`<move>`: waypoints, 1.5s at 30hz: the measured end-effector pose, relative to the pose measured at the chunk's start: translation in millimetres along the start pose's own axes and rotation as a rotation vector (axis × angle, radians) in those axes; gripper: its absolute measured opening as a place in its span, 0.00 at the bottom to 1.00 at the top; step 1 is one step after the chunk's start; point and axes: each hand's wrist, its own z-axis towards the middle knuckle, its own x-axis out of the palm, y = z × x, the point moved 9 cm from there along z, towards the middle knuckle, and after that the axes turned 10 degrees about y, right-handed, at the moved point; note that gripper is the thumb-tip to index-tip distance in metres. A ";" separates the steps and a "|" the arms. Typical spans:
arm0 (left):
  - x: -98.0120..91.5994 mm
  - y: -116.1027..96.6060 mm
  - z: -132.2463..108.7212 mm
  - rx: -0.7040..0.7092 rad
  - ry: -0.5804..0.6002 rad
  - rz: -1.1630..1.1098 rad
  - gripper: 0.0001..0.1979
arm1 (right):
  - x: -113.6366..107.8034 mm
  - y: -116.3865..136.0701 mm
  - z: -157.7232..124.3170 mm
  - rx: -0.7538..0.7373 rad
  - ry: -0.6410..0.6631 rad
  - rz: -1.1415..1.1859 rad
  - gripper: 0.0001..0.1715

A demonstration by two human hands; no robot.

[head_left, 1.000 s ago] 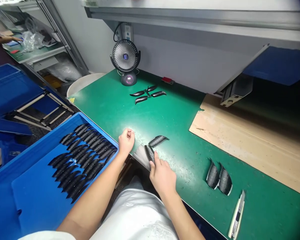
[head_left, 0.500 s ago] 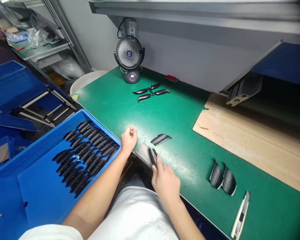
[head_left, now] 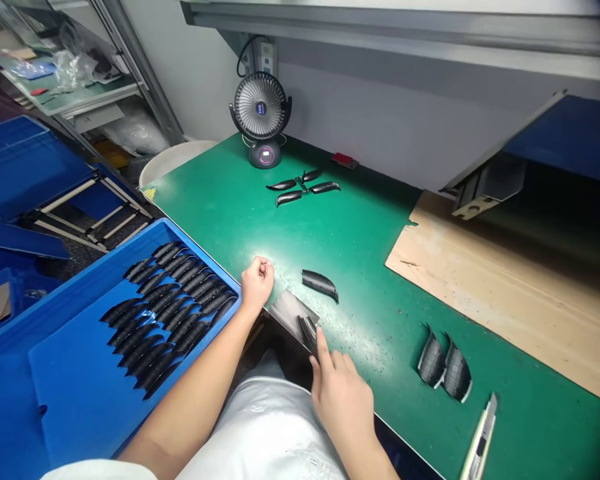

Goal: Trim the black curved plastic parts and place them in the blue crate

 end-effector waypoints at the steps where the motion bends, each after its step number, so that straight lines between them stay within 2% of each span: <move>1: 0.1 0.2 -0.2 0.003 -0.001 -0.002 0.07 | -0.2 3.8 -0.6 -0.011 -0.009 -0.012 0.30; 5: 0.9 0.9 -0.8 0.013 -0.001 -0.013 0.07 | 0.0 17.5 5.2 -0.048 0.001 -0.069 0.38; 9: 1.9 1.3 -0.8 0.016 0.006 -0.024 0.07 | 0.7 16.9 -4.9 -0.072 -0.008 -0.147 0.43; 13: 0.5 1.2 -1.1 0.024 0.001 -0.021 0.08 | 2.9 17.8 2.8 -0.029 0.019 -0.088 0.40; 16: 0.2 1.0 -1.1 0.023 0.001 -0.015 0.07 | 3.7 15.4 8.9 0.005 0.054 -0.004 0.34; 23: 1.4 0.5 -0.4 0.032 0.005 -0.010 0.07 | 6.1 -10.6 12.7 0.115 0.128 0.075 0.27; 29: 0.4 0.1 0.0 0.030 -0.011 0.010 0.06 | 7.6 -12.0 10.1 0.088 0.124 0.060 0.27; 34: 0.5 0.5 -0.4 0.042 -0.015 0.017 0.07 | 6.8 -9.7 23.0 0.112 0.157 0.113 0.27; 45: 0.8 1.8 -0.6 0.050 -0.017 0.051 0.07 | 4.2 -1.2 17.8 0.070 0.135 0.081 0.29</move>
